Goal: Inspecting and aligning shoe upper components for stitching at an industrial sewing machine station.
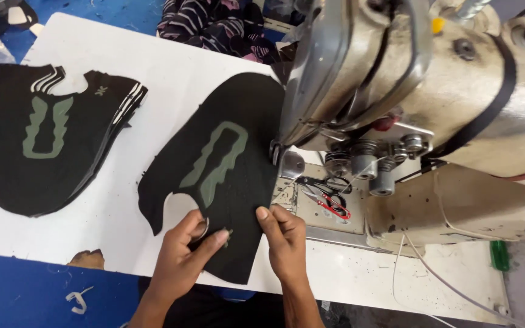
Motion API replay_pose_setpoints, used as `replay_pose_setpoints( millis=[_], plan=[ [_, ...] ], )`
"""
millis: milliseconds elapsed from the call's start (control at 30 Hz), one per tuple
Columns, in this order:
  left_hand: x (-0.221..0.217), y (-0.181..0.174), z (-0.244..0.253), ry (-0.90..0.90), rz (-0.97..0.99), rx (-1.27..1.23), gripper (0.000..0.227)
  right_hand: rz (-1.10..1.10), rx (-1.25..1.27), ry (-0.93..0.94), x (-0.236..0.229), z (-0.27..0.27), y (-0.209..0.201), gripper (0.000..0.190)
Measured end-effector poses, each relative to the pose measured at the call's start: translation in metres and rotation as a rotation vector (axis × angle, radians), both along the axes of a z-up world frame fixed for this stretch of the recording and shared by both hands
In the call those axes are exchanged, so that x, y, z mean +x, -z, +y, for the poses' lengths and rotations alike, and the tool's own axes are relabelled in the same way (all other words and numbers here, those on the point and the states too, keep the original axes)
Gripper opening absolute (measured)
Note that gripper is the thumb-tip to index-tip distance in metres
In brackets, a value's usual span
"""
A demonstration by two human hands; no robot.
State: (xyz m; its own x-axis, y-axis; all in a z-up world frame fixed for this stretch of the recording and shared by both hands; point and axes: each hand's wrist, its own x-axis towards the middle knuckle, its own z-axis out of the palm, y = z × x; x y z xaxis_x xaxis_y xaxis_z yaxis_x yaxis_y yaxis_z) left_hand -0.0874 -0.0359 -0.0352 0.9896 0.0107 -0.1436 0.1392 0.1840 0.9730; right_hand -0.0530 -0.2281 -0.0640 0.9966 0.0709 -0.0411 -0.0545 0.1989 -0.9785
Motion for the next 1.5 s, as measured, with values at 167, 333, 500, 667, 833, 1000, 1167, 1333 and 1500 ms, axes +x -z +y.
replay_pose_setpoints(
  millis=[167, 333, 500, 667, 833, 1000, 1167, 1333, 1500],
  plan=[
    [0.019, 0.003, 0.002, -0.053, -0.121, 0.301, 0.027, -0.022, 0.014, 0.002, 0.006, 0.006, -0.013, 0.026],
    [0.047, -0.020, -0.006, -0.044, -0.198, 0.226, 0.021, -0.020, 0.024, 0.003, 0.015, 0.000, -0.010, 0.025],
    [0.066, -0.037, -0.014, -0.060, -0.210, 0.146, 0.021, -0.056, -0.008, 0.012, 0.022, -0.005, -0.008, 0.027],
    [0.085, -0.042, -0.019, -0.096, -0.226, 0.147, 0.025, -0.080, 0.000, 0.003, 0.027, -0.006, -0.009, 0.028],
    [0.105, -0.028, -0.021, -0.147, -0.283, 0.331, 0.029, -0.046, 0.027, 0.000, 0.032, -0.005, -0.020, 0.023],
    [0.127, -0.047, -0.029, -0.205, -0.239, 0.496, 0.033, -0.060, -0.010, 0.086, 0.039, 0.005, -0.018, 0.025],
    [0.171, -0.001, -0.022, -0.056, -0.382, 0.496, 0.037, -0.231, -0.239, 0.358, 0.044, 0.021, 0.011, 0.044],
    [0.130, 0.012, 0.049, -0.014, -0.396, 0.589, 0.034, 0.028, -0.434, 0.076, 0.012, 0.010, 0.021, 0.035],
    [0.105, 0.040, 0.209, -0.514, -0.539, 0.960, 0.029, -0.178, -0.435, -0.096, -0.019, -0.028, 0.117, 0.019]
  ],
)
